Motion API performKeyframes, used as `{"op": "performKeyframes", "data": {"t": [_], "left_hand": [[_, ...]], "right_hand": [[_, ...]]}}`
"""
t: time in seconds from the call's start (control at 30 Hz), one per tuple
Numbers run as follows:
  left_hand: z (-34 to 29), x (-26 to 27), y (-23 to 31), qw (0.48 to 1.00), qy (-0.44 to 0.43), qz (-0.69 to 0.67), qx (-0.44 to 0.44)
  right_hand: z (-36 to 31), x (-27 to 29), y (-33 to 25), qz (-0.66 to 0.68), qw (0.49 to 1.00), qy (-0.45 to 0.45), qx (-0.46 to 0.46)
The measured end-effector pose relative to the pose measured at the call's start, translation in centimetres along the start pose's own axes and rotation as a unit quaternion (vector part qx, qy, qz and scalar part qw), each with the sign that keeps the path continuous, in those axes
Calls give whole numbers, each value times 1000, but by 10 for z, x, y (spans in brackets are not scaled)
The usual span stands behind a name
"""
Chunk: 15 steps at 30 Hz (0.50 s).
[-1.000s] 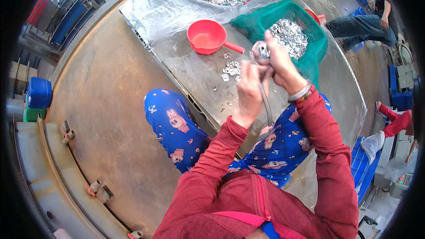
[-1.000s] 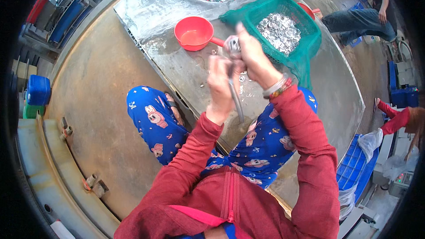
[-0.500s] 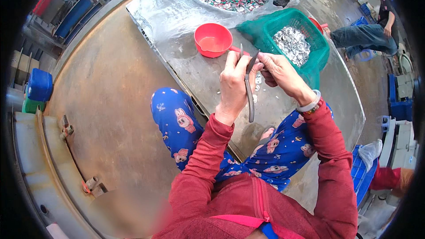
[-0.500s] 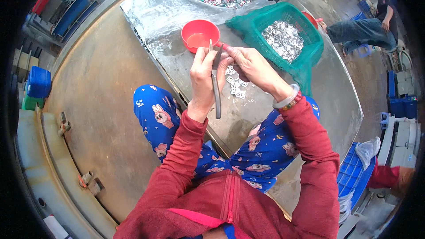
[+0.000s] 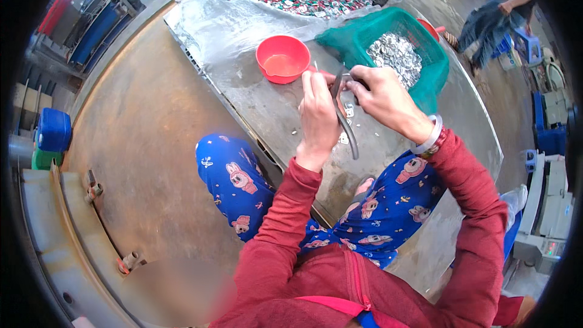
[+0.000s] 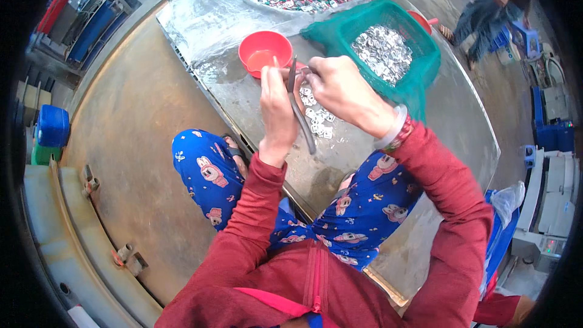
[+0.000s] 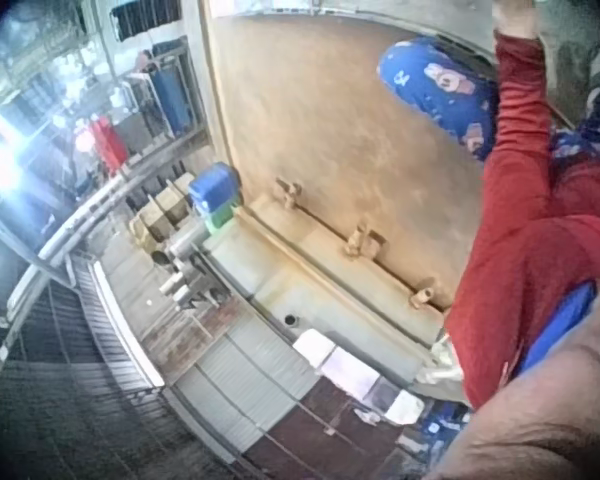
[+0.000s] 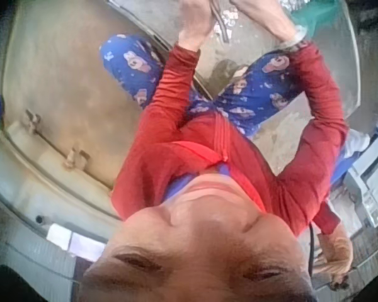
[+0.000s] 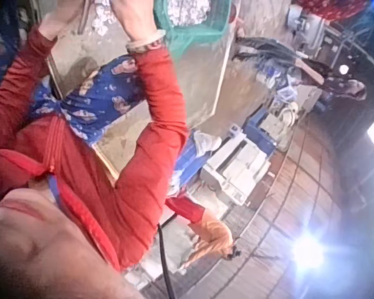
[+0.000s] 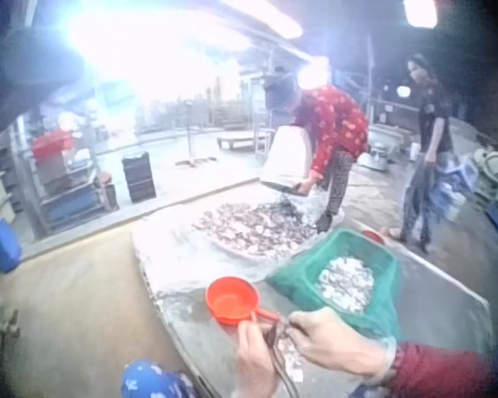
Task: The person trims small metal buckles by cutting off excess material from each piece using pliers and placing them onto the table.
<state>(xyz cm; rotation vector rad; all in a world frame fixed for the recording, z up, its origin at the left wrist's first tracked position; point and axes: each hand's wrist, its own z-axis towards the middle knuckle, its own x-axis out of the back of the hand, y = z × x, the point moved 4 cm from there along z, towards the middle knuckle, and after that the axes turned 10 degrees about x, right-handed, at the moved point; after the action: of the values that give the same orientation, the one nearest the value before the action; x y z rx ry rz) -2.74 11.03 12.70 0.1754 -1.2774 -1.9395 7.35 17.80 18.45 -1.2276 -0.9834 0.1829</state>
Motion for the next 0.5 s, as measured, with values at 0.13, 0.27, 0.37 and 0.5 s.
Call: {"op": "performKeyframes", "data": {"t": [0.13, 0.27, 0.37, 0.5], "left_hand": [[-12, -16, 11, 999, 49, -13, -6], [-33, -30, 28, 991, 87, -86, -54], [-25, -5, 31, 984, 83, -122, 96], [-4, 2, 29, 993, 103, -62, 14]], "right_hand": [[19, 13, -13, -163, 977, 22, 134], [15, 23, -1, 36, 998, 13, -49], [11, 26, -7, 19, 998, 15, -50], [3, 23, -16, -136, 988, 49, 60]]}}
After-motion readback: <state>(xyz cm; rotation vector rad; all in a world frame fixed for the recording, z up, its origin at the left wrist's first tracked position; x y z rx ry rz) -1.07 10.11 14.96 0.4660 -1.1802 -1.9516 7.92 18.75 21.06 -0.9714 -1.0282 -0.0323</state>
